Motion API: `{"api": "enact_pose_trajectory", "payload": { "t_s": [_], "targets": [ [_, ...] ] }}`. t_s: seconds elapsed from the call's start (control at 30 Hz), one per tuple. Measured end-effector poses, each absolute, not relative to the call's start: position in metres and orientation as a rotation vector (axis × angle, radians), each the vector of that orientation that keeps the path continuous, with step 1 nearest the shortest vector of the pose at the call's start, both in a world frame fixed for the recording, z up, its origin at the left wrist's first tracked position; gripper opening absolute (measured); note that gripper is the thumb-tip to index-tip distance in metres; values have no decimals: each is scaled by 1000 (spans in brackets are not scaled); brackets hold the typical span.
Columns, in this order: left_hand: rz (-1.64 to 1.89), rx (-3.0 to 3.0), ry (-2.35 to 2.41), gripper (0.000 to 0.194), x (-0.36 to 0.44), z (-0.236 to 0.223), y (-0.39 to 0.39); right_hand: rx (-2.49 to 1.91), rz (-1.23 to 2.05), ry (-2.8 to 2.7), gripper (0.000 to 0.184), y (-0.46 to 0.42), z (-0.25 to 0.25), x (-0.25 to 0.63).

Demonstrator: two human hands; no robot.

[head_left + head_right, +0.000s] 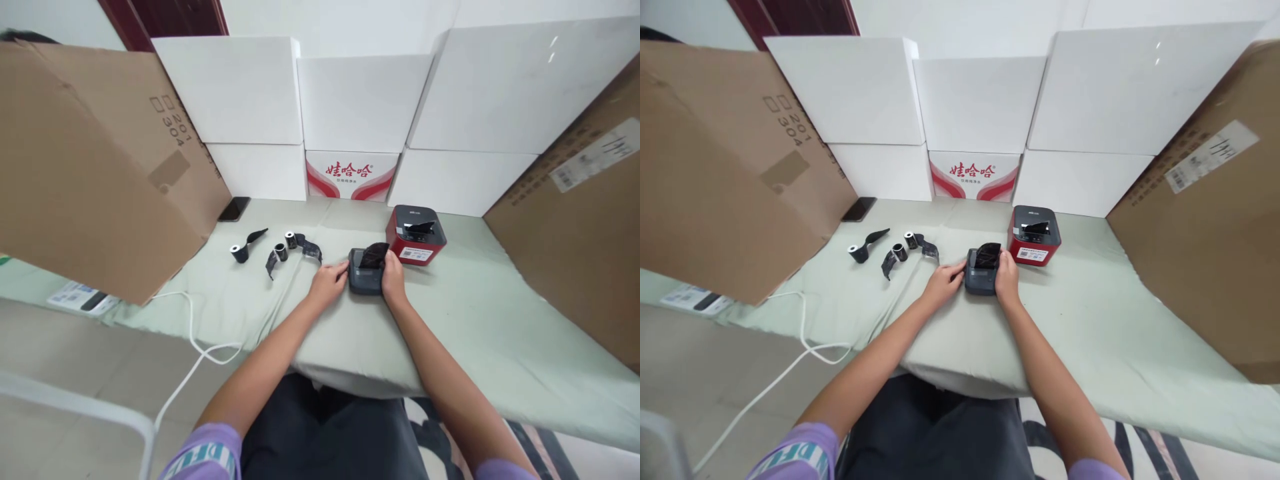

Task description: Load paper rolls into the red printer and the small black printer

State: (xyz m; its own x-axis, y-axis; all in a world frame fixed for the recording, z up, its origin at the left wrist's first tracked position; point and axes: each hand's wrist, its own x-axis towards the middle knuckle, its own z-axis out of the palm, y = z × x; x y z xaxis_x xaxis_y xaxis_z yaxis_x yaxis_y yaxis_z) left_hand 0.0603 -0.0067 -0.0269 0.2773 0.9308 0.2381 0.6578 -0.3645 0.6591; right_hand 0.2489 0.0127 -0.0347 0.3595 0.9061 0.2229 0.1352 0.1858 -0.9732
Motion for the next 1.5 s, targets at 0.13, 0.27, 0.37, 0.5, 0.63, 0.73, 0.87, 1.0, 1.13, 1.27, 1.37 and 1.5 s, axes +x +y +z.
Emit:
{"api": "enact_pose_trajectory", "payload": {
  "t_s": [0.13,0.27,0.37,0.5,0.63,0.73,0.87,1.0,1.13,1.27,1.37,1.5],
  "targets": [
    [882,2138,1378,46,59,-31,-9,-1292,687,-1087,56,10,-34,249],
    [924,2112,1346,46,59,-35,-11,-1294,681,-1074,53,11,-36,249],
    [910,2075,1361,50,61,-35,-11,-1317,684,-1050,53,11,-40,249],
    [825,2034,1442,58,62,-30,-12,-1362,666,-994,56,11,-41,248],
    [727,2048,1473,65,62,-24,-12,-1414,639,-1003,56,8,-37,246],
    [697,2051,1480,68,62,-22,-11,-1439,618,-1004,55,7,-35,246],
    [732,2044,1489,66,63,-24,-10,-1399,663,-980,54,9,-39,247],
    [809,1993,1491,57,62,-26,-10,-1377,653,-975,49,12,-44,248],
    [831,1954,1496,54,61,-24,-9,-1362,635,-990,46,12,-45,250],
    [828,1934,1490,54,61,-23,-9,-1346,616,-991,44,9,-42,249],
    [850,1916,1494,53,61,-23,-9,-1337,622,-982,40,8,-39,247],
    [880,1897,1502,51,61,-24,-8,-1326,631,-973,38,8,-39,246]
  ]
}}
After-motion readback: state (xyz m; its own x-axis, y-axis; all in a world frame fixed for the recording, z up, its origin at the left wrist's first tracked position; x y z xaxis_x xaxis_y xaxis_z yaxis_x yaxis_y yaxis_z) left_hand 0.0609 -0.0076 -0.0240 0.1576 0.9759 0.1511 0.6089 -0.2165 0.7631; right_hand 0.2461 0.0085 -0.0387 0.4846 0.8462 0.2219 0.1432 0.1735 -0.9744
